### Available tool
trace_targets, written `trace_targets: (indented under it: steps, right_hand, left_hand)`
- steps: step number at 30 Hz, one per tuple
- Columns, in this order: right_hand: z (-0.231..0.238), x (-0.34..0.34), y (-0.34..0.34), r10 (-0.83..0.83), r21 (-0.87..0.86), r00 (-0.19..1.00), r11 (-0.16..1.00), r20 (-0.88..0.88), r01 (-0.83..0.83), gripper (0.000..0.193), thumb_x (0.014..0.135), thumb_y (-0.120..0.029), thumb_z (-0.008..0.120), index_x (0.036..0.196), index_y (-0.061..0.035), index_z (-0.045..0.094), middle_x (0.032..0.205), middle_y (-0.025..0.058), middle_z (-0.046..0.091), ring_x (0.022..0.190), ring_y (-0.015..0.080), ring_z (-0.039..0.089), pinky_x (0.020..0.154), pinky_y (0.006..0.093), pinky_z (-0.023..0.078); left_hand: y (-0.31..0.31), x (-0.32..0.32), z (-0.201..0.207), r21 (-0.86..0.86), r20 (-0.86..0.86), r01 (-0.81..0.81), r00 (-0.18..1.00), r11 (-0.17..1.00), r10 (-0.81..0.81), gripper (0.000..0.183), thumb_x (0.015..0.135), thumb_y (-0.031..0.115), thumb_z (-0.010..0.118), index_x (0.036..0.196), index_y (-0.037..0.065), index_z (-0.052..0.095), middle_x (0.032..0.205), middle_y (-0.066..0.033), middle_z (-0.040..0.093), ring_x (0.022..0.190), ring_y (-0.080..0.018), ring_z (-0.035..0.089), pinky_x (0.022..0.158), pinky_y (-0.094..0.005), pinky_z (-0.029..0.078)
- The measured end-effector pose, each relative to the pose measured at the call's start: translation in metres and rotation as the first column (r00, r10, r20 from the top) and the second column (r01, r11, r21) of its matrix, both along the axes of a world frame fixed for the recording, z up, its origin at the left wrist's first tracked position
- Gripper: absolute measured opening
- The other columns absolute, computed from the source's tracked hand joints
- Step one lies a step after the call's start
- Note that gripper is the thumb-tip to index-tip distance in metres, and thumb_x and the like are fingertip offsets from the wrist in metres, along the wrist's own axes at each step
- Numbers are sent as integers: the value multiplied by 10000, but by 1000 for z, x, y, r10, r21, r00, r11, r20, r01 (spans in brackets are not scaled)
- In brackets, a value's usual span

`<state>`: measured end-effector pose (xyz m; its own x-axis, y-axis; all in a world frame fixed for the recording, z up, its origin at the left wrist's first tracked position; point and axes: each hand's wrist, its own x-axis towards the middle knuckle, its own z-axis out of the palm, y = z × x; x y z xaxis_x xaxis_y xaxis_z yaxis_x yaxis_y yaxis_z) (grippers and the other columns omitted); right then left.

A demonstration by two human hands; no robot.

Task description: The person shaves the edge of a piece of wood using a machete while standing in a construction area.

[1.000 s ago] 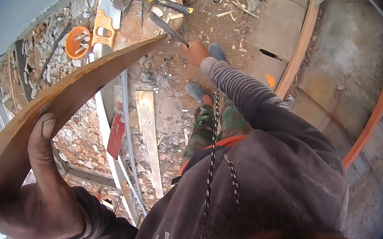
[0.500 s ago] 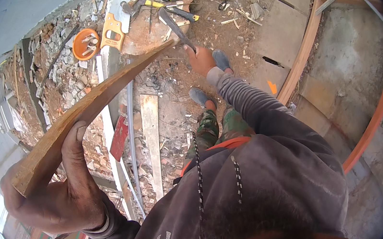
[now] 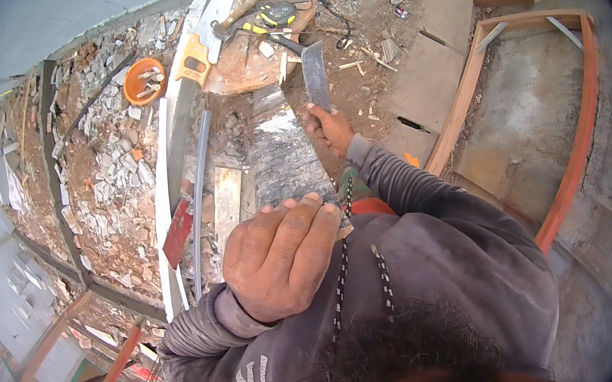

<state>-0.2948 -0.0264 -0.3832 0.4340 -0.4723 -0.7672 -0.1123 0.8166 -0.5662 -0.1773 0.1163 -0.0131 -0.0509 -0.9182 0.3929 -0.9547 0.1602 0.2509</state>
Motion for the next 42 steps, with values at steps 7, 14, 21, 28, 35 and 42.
trace_targets:
  steps: [7,14,21,28,35,42]
  right_hand:
    - [71,20,29,-194,215,952,966,237,143,365,1009,-477,786,963,-131,679,699,-63,521,489,59,386,418,268,286]
    - [59,35,17,-182,153,950,977,254,147,230,968,-287,820,907,-176,628,669,-79,457,490,74,377,425,303,283]
    - [74,60,-5,-316,28,936,948,157,316,213,948,-247,795,917,-112,634,674,-45,514,495,82,384,438,304,281]
    - [36,50,-14,-79,-234,987,966,140,110,355,1086,-373,640,973,-45,718,771,37,677,561,151,509,514,363,388]
    - [-21,36,-39,185,-597,784,553,-593,-581,524,1137,-489,549,1022,-1,703,788,275,645,726,444,677,691,546,491]
    - [-44,85,-70,-4,-908,980,378,-197,-181,578,1127,-529,540,980,-6,737,848,288,698,848,521,697,753,545,535]
  left_hand:
    - [16,-6,0,14,-182,24,983,1000,-21,371,780,-55,794,1129,66,762,1081,-80,791,886,-255,746,763,-364,593]
    - [28,-5,2,83,-233,33,972,996,-12,344,809,121,808,1145,71,753,1093,-43,753,932,-234,735,742,-396,571]
    - [22,-3,9,183,-274,31,961,983,21,468,742,-25,792,1195,60,717,1114,-126,749,952,-342,746,783,-417,593]
    - [19,10,18,355,-234,-80,957,932,171,477,805,-55,776,1265,52,707,1196,-171,748,1075,-372,748,902,-417,602]
    - [46,51,5,317,-303,-185,910,930,284,395,890,-70,771,1275,11,733,1292,-254,763,1152,-387,775,988,-421,610]
    - [60,77,2,324,-343,-297,848,898,404,294,918,-69,746,1196,25,741,1252,-253,783,1123,-374,789,972,-422,622]
